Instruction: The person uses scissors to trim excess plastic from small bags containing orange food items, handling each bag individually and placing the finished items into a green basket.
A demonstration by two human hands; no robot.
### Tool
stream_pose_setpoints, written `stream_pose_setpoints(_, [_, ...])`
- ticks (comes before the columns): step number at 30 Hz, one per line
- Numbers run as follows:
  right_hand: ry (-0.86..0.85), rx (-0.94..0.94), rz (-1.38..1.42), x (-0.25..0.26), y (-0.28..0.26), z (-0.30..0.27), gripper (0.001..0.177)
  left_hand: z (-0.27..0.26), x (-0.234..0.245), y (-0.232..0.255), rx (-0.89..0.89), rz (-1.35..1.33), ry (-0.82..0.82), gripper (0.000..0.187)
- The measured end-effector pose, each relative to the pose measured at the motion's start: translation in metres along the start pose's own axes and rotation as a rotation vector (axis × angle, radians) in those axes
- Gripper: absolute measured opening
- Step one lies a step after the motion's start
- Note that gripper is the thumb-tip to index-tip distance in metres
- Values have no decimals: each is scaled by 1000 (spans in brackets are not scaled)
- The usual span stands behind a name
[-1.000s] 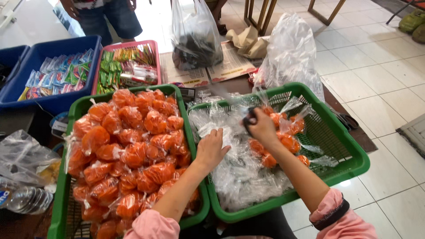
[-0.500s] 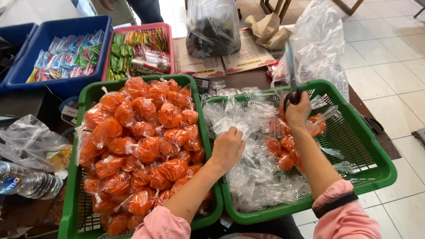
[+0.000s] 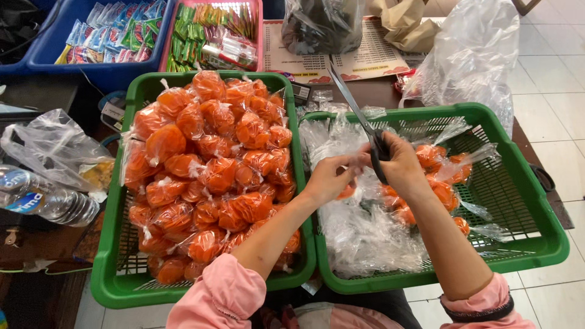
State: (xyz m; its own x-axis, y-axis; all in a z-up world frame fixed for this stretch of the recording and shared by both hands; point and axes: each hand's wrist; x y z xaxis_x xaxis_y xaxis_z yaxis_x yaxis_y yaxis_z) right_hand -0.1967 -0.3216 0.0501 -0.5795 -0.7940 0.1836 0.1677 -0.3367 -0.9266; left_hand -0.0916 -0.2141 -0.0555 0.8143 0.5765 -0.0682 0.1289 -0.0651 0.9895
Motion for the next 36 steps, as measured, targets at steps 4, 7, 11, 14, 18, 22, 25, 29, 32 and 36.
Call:
stream_pose_setpoints(4, [-37,28,-10,15,-1,-4,31,-5,17,14,84,-30,24,16])
stream_pose_setpoints(7, [-127,22,-40,42,-6,-19,35,6,30,4,176,-162,70,20])
stream_pose_setpoints(11, [-612,23,167,79,9,-42,66,7,47,24,271,-476,24,21])
stream_pose_setpoints(14, [-914,-120,352,82,-18,-50,78,2,59,44,320,-578,-33,19])
stream_pose_setpoints(18, [-1072,-291,524,76,-25,-59,78,-10,65,63,278,-648,-177,18])
stream_pose_setpoints(22, [-1001,-305,509,80,20,-69,97,-17,54,69,292,-757,-111,5])
stream_pose_setpoints(25, [-1011,-291,621,71,26,-62,103,-19,52,71,267,-799,-158,5])
stream_pose_setpoints(29, [-1024,-278,633,57,21,-51,103,-24,49,73,241,-817,-212,8])
stream_pose_setpoints(32, [-1019,-286,649,52,27,-44,106,-19,48,65,196,-776,-262,4])
stream_pose_setpoints(36, [-967,-306,646,43,29,-40,108,-13,49,57,151,-685,-325,8])
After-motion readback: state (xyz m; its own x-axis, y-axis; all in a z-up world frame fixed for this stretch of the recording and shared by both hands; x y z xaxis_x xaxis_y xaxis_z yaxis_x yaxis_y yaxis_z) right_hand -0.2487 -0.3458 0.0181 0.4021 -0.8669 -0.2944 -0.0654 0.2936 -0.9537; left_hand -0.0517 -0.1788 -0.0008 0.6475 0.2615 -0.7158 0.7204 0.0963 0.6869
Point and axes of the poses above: each hand's wrist, its own z-axis towards the middle knuckle, its own x-axis out of the back of the hand, y = z × x, and after that the axes turned 15 degrees about x, right-handed
